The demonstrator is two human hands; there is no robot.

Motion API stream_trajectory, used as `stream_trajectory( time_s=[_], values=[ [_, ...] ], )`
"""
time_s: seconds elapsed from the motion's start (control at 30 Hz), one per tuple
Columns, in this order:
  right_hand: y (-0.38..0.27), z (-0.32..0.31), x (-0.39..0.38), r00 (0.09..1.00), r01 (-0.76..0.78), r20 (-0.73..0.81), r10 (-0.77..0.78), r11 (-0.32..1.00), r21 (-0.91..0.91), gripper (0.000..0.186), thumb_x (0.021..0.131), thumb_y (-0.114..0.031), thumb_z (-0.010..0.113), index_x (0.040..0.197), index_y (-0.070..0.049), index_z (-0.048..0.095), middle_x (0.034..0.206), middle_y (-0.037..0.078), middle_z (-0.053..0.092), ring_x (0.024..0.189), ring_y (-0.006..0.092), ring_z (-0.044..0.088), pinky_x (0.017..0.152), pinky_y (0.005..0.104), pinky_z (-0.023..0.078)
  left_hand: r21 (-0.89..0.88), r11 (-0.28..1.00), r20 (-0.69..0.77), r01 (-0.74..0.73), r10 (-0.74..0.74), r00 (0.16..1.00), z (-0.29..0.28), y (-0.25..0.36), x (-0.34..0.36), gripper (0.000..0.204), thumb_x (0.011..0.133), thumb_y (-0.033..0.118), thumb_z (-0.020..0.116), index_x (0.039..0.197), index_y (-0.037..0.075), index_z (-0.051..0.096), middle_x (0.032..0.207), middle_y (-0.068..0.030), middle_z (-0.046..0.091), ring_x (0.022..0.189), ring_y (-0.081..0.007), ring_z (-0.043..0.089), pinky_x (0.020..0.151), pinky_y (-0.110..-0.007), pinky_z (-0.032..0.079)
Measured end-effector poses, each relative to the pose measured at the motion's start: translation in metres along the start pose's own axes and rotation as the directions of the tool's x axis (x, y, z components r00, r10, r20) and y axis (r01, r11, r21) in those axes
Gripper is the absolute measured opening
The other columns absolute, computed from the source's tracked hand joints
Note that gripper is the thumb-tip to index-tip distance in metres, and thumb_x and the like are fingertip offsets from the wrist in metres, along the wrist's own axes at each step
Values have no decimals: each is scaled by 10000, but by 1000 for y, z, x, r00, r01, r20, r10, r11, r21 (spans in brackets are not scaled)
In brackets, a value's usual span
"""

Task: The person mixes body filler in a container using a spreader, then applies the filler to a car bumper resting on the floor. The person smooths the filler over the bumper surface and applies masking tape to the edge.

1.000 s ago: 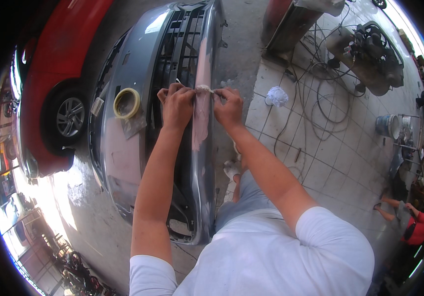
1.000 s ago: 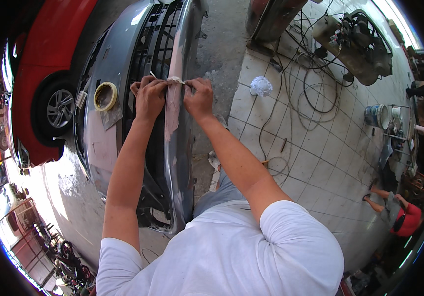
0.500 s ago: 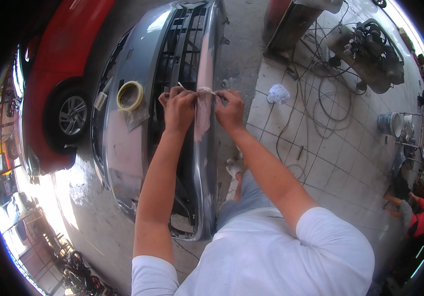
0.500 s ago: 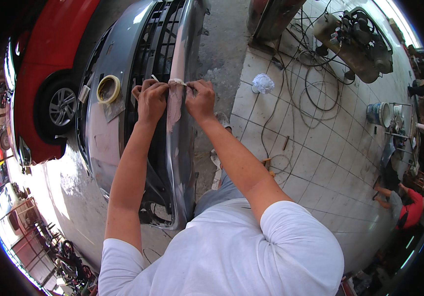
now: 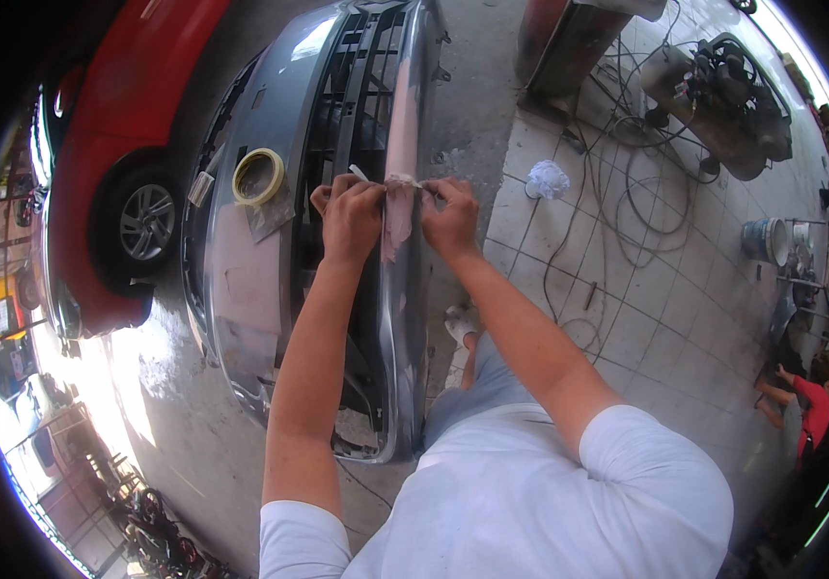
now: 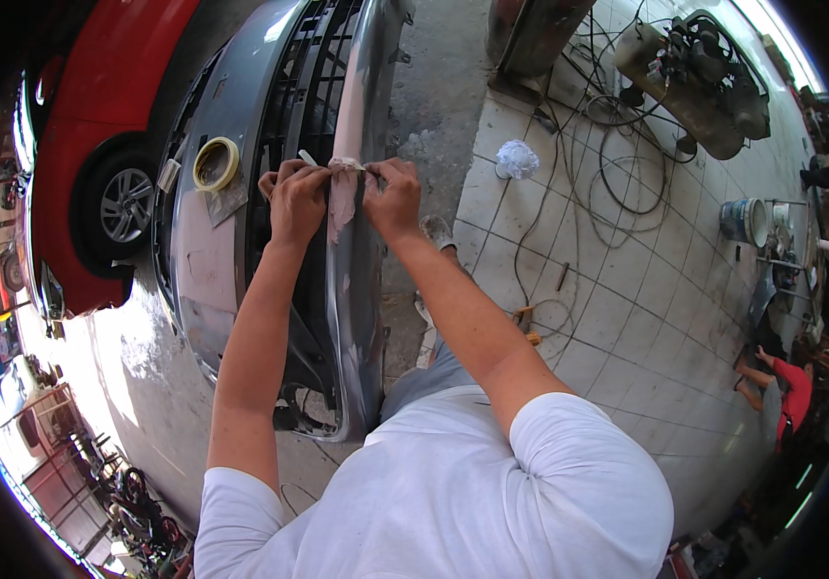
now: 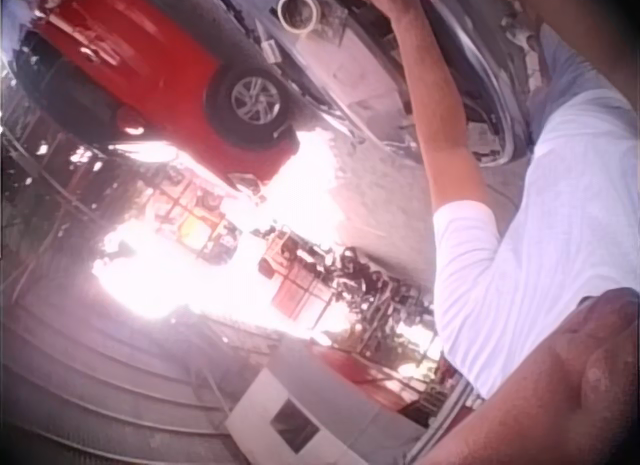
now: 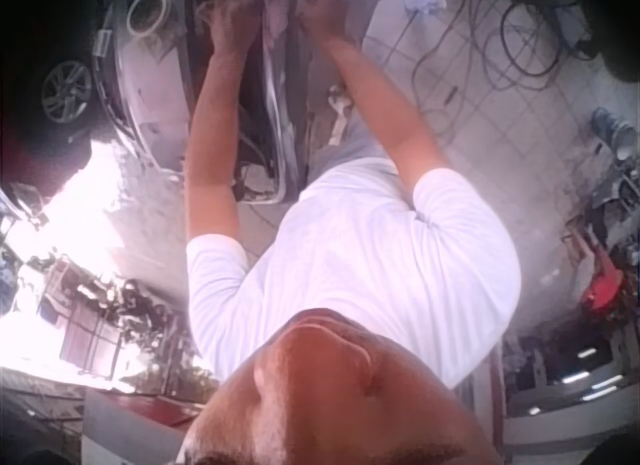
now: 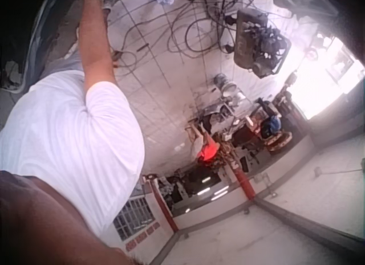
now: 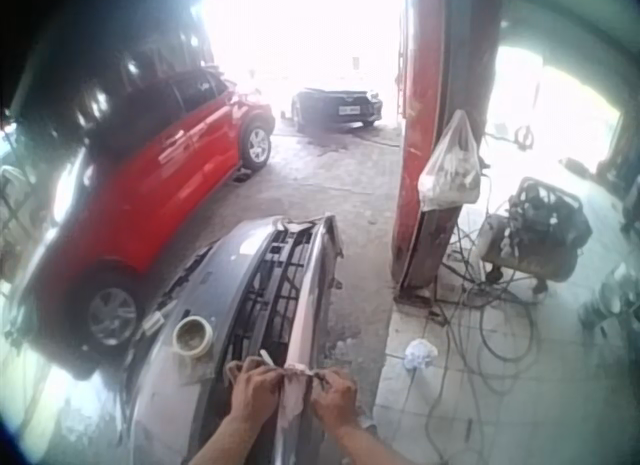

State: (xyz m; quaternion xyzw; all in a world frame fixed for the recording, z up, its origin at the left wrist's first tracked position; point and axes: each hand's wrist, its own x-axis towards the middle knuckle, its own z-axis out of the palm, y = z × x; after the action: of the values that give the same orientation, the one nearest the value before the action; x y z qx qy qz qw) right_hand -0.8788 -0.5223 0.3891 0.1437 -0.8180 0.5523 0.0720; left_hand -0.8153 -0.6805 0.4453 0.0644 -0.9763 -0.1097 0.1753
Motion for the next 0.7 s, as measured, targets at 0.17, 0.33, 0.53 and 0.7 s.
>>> stream_trajectory(
  time_s=[0.17,0.33,0.53,0.7],
  values=[
    [-3,-4,-8,1000,5,2,-5,1000,6,98,861,-27,708,924,-20,783,943,125,748,953,330,675,863,415,537,1,1000,-6,1,-1,1000,-2,2,-9,194,855,71,682,962,145,826,1005,1,798,1122,-193,657,995,-449,326],
    [-5,-5,-16,1000,-11,1,11,1000,19,98,862,-29,705,923,-14,781,930,127,739,944,327,671,862,415,537,-9,1000,-4,1,-1,1000,-5,3,-17,197,861,66,684,967,148,828,994,5,796,1106,-193,663,983,-444,326],
    [-6,-9,-28,1000,1,-3,-1,1000,27,101,859,-29,706,926,-13,780,927,128,739,929,324,670,853,413,538,-24,1000,-2,18,-18,1000,-10,6,-28,213,863,59,686,978,159,834,996,2,798,1109,-192,665,979,-444,324],
    [-6,-9,-38,1000,14,-9,-14,999,32,107,859,-30,705,932,-19,783,924,124,740,916,323,668,842,412,538,-40,999,-9,21,-21,1000,-11,7,-38,232,853,50,704,999,170,839,1013,3,803,1105,-192,662,957,-432,321]
  ],
)
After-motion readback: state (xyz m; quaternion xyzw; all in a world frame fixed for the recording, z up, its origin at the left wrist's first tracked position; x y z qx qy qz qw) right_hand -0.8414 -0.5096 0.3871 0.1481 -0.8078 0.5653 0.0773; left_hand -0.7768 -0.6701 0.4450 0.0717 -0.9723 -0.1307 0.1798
